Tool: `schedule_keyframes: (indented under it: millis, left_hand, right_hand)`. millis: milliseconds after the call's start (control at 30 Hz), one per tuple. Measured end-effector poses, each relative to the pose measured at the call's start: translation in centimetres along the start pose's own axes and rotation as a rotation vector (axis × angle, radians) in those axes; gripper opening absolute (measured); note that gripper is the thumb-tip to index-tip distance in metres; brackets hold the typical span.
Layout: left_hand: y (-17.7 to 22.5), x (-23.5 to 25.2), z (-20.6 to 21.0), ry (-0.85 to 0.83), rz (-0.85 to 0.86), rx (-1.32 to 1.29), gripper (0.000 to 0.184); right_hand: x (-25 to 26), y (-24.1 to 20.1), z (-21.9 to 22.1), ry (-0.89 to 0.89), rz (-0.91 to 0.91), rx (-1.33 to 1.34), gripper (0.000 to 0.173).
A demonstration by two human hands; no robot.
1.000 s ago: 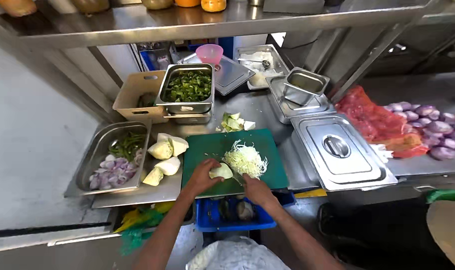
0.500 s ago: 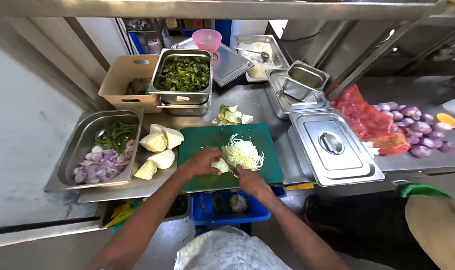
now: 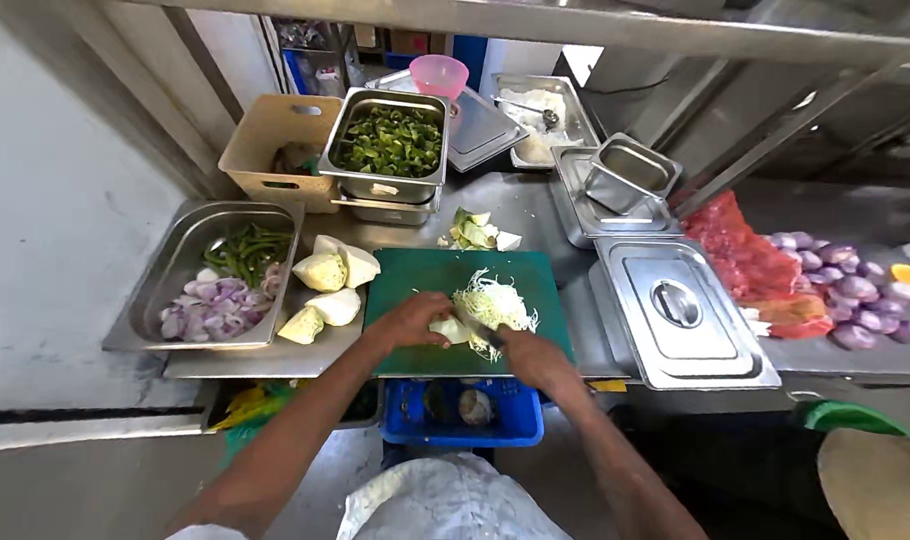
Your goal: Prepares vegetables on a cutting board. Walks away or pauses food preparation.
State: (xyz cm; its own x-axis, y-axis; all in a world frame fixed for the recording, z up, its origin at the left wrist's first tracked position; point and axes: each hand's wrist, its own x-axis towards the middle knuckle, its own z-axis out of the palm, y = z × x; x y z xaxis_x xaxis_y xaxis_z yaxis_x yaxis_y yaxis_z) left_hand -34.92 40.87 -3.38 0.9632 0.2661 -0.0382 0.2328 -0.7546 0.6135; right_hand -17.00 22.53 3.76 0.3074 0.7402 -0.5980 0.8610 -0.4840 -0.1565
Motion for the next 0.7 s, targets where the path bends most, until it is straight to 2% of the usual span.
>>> schedule_keyframes:
  millis: [67,233,400,567,700]
  left_hand:
    - [0.1,0.0,0.1,0.011,0.010,-0.003,0.053]
    - [0.0,0.0,0.3,0.009,-0.014,0.005,0.054]
    - [-0.7,-0.4,0.9,0.061,0.007,-0.031,0.050]
    - [-0.7,-0.6,1.2,0.087,0.028,-0.004,0.049]
    - [-0.5,-0.8,1.0,0.114,0.040,-0.025,0.047]
  right_hand:
    - [-1.4,0.2,-1.3,-0.001,0.022,-0.050,0.029]
    - [3.8,-0.9,3.6,-0.057,-0.032,0.058,0.038]
    - [-1.6,0.2,-1.9,-0.022,0.005,-0.079,0.027]
    - [3.6,-1.7,3.5,-0.061,-0.006,0.045,0.043]
    - [0.0,-0.7,-1.1,-0.006,-0.013,-0.070,0.029]
